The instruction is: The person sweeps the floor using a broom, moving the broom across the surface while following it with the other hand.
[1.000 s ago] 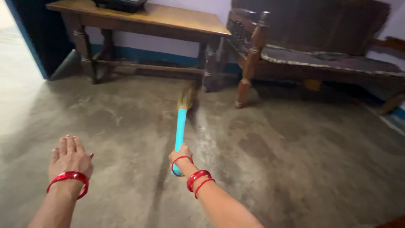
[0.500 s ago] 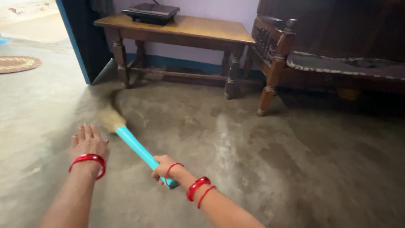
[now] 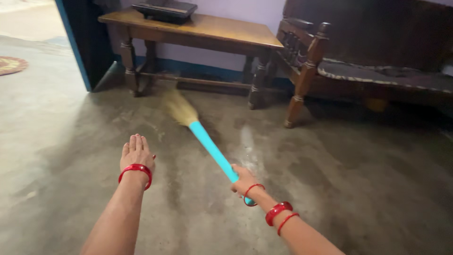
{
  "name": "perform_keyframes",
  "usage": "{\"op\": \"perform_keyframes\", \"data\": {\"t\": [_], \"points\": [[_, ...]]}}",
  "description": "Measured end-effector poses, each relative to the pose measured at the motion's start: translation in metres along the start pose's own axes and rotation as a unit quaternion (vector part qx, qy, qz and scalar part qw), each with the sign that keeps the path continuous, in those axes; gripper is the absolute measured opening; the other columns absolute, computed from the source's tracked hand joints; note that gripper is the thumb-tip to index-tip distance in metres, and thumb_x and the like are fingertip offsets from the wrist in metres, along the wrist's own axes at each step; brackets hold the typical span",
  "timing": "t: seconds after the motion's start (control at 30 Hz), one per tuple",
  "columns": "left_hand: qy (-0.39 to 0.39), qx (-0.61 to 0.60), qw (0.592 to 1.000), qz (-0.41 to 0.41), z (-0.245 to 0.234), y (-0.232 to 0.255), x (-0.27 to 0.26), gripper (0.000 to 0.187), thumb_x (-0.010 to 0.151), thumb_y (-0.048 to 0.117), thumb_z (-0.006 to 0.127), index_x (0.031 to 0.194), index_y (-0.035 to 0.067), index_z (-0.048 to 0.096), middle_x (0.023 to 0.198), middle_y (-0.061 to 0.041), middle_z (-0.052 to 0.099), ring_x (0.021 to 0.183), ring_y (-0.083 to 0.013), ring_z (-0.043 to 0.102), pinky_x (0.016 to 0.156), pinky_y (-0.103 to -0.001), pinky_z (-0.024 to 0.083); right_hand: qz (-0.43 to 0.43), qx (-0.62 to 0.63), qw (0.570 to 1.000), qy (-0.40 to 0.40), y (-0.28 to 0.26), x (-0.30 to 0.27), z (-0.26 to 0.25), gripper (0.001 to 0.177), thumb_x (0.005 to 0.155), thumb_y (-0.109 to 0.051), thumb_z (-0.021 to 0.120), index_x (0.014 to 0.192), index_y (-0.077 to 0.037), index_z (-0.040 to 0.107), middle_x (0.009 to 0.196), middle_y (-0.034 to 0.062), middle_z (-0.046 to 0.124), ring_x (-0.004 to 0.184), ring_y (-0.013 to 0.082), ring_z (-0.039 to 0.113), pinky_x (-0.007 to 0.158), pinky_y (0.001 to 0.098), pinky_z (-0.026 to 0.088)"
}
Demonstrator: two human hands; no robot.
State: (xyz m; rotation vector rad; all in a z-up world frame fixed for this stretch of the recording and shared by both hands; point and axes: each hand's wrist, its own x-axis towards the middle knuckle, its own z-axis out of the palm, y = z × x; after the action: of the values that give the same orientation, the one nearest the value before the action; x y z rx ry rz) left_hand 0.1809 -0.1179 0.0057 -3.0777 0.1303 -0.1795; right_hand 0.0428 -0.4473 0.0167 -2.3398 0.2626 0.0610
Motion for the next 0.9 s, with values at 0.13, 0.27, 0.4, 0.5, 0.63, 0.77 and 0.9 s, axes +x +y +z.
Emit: {"op": "perform_keyframes", "data": {"t": [0.13, 0.27, 0.4, 0.5, 0.63, 0.77, 0.9], "points": [[0.002, -0.028, 1.000, 0.005, 0.004, 0.008, 0.006, 0.076, 0.102, 0.041, 0.047, 0.161, 0.004, 0.016, 0.170, -0.010, 0.013, 0.157, -0.0229, 0.009, 0.125, -0.038, 0.014, 0.062, 0.023, 0.996, 0.063, 0.027, 0.019, -0.001, 0.070, 0.068, 0.002, 0.071, 0.135, -0.015, 0.064, 0.075, 0.0147, 0.071, 0.052, 0.0229, 0.068, 0.049, 0.0362, 0.054], [-0.004, -0.027, 1.000, 0.015, -0.003, 0.008, 0.001, 0.074, 0.104, 0.041, 0.046, 0.161, 0.003, 0.017, 0.170, -0.011, 0.014, 0.158, -0.0238, 0.009, 0.126, -0.038, 0.015, 0.146, 0.012, 0.986, 0.075, 0.029, 0.034, 0.013, 0.060, 0.072, -0.002, 0.076, 0.130, -0.006, 0.060, 0.088, 0.0170, 0.071, 0.062, 0.0287, 0.072, 0.055, 0.0435, 0.060], [0.013, -0.009, 1.000, 0.022, -0.005, -0.006, 0.002, 0.076, 0.103, 0.040, 0.047, 0.161, 0.002, 0.017, 0.170, -0.011, 0.014, 0.157, -0.0237, 0.009, 0.125, -0.038, 0.015, 0.092, -0.096, 0.991, 0.027, 0.014, 0.048, 0.042, 0.061, 0.069, -0.008, 0.078, 0.127, -0.006, 0.059, 0.098, 0.0232, 0.075, 0.081, 0.0328, 0.075, 0.076, 0.0452, 0.061], [0.020, -0.008, 1.000, 0.014, -0.005, -0.027, 0.005, 0.076, 0.102, 0.041, 0.047, 0.161, 0.003, 0.017, 0.170, -0.010, 0.014, 0.157, -0.0233, 0.010, 0.125, -0.038, 0.015, 0.037, -0.131, 0.991, 0.010, -0.011, 0.044, 0.078, 0.068, 0.069, -0.009, 0.079, 0.132, -0.007, 0.054, 0.104, 0.0230, 0.070, 0.096, 0.0369, 0.071, 0.085, 0.0466, 0.059], [0.019, 0.005, 1.000, -0.007, -0.002, -0.054, 0.004, 0.075, 0.103, 0.042, 0.046, 0.161, 0.004, 0.017, 0.170, -0.011, 0.014, 0.157, -0.0238, 0.010, 0.125, -0.038, 0.015, 0.005, -0.059, 0.994, -0.093, -0.068, 0.012, 0.105, 0.069, 0.070, -0.005, 0.068, 0.136, -0.006, 0.051, 0.087, 0.0228, 0.073, 0.072, 0.0361, 0.077, 0.063, 0.0453, 0.063], [0.039, 0.018, 0.999, -0.014, -0.001, -0.067, 0.002, 0.073, 0.103, 0.040, 0.045, 0.161, 0.003, 0.019, 0.170, -0.011, 0.016, 0.157, -0.0235, 0.011, 0.125, -0.038, 0.015, -0.069, -0.113, 0.977, -0.164, -0.126, -0.012, 0.121, 0.082, 0.070, -0.004, 0.074, 0.147, -0.008, 0.043, 0.086, 0.0206, 0.071, 0.066, 0.0309, 0.073, 0.057, 0.0425, 0.060], [0.049, 0.014, 0.999, -0.015, -0.004, -0.074, 0.001, 0.075, 0.103, 0.043, 0.045, 0.161, 0.004, 0.018, 0.169, -0.010, 0.017, 0.157, -0.0233, 0.011, 0.125, -0.038, 0.016, -0.078, -0.035, 0.973, -0.215, -0.164, -0.026, 0.136, 0.079, 0.070, -0.005, 0.073, 0.144, -0.010, 0.048, 0.086, 0.0198, 0.071, 0.062, 0.0283, 0.071, 0.051, 0.0436, 0.061]]}}
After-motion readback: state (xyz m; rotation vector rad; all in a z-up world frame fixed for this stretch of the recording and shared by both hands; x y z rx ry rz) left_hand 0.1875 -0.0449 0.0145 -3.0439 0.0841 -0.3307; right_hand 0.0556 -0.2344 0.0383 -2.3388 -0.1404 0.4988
